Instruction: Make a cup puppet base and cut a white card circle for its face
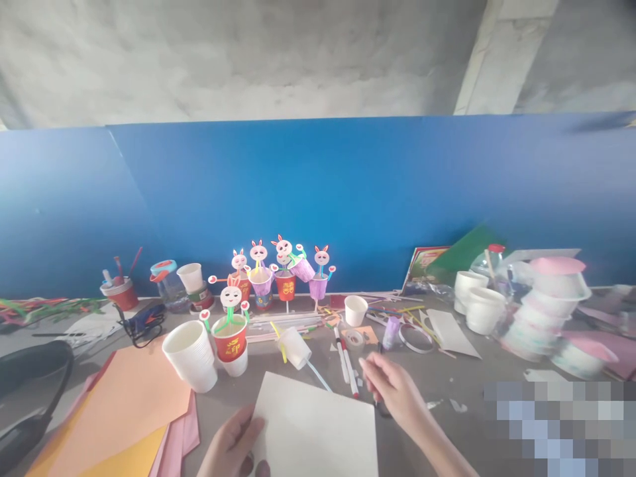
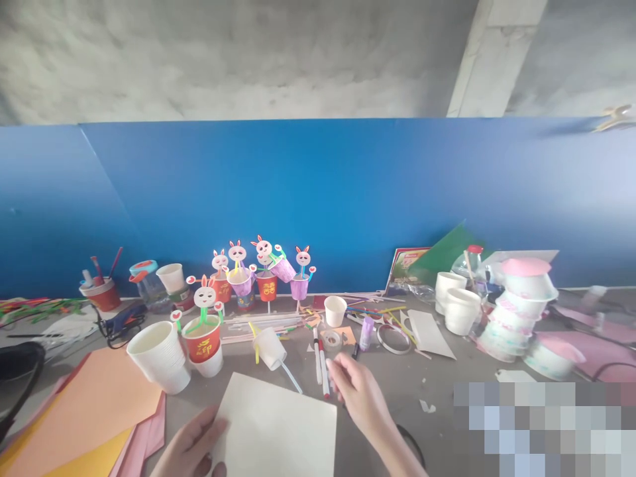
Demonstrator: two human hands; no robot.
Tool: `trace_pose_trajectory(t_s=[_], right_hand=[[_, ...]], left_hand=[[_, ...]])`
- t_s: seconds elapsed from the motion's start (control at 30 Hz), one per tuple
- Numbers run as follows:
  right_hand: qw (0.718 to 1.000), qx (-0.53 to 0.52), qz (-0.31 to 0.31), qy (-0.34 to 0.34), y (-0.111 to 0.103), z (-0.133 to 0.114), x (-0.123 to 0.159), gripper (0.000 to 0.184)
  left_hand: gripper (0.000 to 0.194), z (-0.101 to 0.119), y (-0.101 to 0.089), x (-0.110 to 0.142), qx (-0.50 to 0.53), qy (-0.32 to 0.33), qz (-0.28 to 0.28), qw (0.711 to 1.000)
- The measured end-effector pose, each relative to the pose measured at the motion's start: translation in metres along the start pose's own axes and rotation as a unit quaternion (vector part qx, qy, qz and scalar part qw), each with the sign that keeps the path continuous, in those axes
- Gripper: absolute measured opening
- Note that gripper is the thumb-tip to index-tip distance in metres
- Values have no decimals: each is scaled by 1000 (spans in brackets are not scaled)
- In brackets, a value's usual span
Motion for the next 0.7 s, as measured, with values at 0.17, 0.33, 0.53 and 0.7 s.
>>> trace_pose_trajectory(t_s=[0.17,0.33,0.53,0.7], right_hand=[[990,103,94,-13,-50,36,6,38],[971,207,106,-60,-60,52,22,27],[956,246,27,-156,-29,21,63,33],[951,223,-121,-176,7,4,97,31]], left_hand=[[43,1,-2,-5,-124,51,-22,991],[24,28,20,-11,-367,206,-33,907],[30,33,26,-7,-498,241,25,832],[38,24,11,-3,-580,284,93,758]])
Point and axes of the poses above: each hand's wrist, its own x-axis away from the middle knuckle, its own y-axis out of the palm, z = x × y, the point moved 8 cm from there along -x, towards the middle knuckle, and after that the axes turned 14 degrees about z, right-handed, at the moved point
